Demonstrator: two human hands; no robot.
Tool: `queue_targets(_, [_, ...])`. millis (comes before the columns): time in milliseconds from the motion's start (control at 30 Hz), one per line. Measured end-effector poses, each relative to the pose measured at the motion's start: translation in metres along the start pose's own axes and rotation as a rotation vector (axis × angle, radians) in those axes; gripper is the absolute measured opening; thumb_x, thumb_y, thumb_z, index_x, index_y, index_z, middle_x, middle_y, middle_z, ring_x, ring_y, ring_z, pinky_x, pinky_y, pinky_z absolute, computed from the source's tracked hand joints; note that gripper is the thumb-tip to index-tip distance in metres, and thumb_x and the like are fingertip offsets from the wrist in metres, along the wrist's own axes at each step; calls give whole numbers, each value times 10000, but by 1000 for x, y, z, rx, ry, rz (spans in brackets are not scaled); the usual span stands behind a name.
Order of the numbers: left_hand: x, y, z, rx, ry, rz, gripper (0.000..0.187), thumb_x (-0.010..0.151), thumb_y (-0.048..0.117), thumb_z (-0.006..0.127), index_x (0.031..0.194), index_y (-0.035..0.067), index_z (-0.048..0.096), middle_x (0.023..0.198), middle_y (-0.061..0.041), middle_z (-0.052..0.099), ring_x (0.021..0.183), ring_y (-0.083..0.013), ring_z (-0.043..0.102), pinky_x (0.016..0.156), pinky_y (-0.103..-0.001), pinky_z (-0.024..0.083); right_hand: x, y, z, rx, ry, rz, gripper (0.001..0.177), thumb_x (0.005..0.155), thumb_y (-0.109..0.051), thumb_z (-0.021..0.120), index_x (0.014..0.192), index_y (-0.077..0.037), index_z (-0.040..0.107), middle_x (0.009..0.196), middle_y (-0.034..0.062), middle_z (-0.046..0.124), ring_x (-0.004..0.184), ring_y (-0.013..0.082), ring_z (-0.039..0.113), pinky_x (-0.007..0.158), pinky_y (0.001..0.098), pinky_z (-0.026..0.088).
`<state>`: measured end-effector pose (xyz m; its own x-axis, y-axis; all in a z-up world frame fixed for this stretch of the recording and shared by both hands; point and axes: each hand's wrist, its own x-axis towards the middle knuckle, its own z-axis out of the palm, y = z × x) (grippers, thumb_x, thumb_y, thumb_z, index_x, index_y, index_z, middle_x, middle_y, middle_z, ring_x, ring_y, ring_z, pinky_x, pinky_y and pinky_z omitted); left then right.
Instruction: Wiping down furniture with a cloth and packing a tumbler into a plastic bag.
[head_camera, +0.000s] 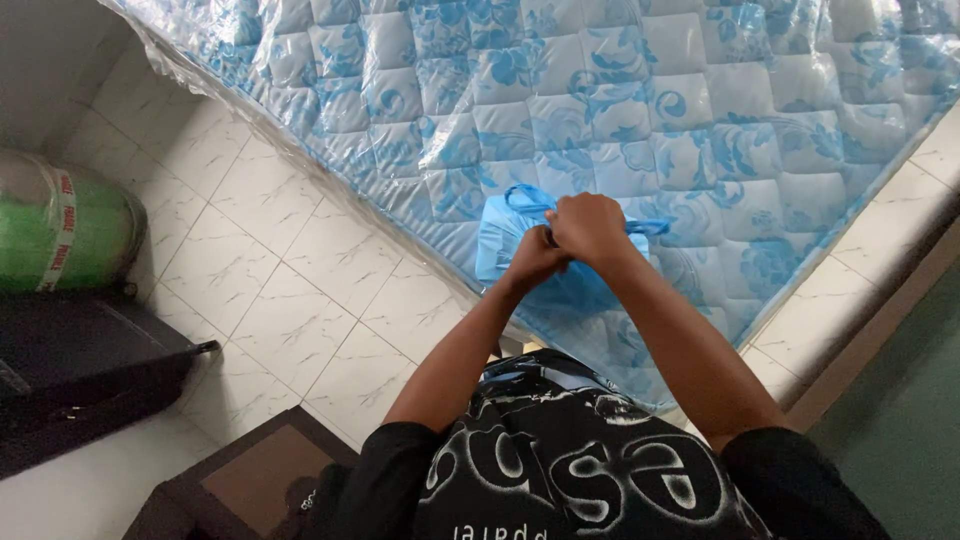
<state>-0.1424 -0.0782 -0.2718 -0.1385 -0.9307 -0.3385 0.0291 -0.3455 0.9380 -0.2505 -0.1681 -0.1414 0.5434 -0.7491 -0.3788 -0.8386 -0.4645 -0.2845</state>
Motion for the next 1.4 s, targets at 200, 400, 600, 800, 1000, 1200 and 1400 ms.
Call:
queue_targets(200, [-7, -4, -4, -395, 28, -41, 158, 910, 158, 677, 1032, 58, 665, 828, -14, 690, 697, -145, 639, 649, -319, 519, -10, 21, -16, 433, -32, -17, 376, 850, -384, 776, 875, -10, 743, 825, 157, 730, 755, 277, 689, 674, 416, 551])
queue_targets(400, [-7, 16, -16, -60, -141, -266, 431, 1033, 517, 523, 1074, 125, 696, 810, -22, 706, 674, -105, 464, 632, -256, 394, -20, 59, 36, 1336, -144, 84, 184, 776, -107, 798, 926, -43, 712, 760, 22, 674, 600, 111, 564, 518, 266, 462])
queue_targets(600, [-11, 54, -23, -96, -197, -241, 529, 1028, 566, 465, 979, 120, 743, 835, -31, 777, 595, -102, 443, 556, -263, 383, -38, 42, 47, 1139, 201, 147, 122, 777, -70, 790, 868, -12, 732, 740, 72, 699, 617, 136, 616, 562, 304, 482])
queue_targets(800, [-8, 45, -19, -205, 27, -137, 276, 937, 365, 694, 926, 114, 809, 801, -10, 729, 601, -99, 532, 546, -267, 441, -69, 20, 51, 651, 387, 94, 92, 820, -91, 768, 870, -16, 752, 770, 135, 731, 679, 195, 701, 659, 347, 543])
queue_targets(1000, [-12, 50, -17, -131, 77, -174, 160, 836, 192, 847, 809, 61, 759, 740, -24, 682, 618, -127, 578, 551, -293, 459, -46, 47, 61, 961, 445, -4, 152, 847, 17, 647, 978, -37, 702, 938, 94, 752, 867, 172, 727, 771, 314, 579])
queue_targets(1200, [-9, 31, -22, -270, -34, -76, 160, 762, 94, 804, 904, 116, 733, 858, 31, 714, 809, -105, 648, 728, -295, 545, -34, 63, 59, 1342, 32, -184, 338, 785, 125, 563, 1074, -31, 641, 1224, 88, 697, 1030, 155, 673, 918, 321, 567])
queue_targets(1400, [-3, 34, -24, 90, -101, 339, 151, 777, 38, 755, 873, 77, 644, 857, -53, 665, 795, -218, 625, 758, -359, 527, -32, 64, 66, 1419, -93, -182, 467, 774, 132, 556, 1191, -59, 644, 1141, 22, 653, 911, 110, 589, 819, 266, 492])
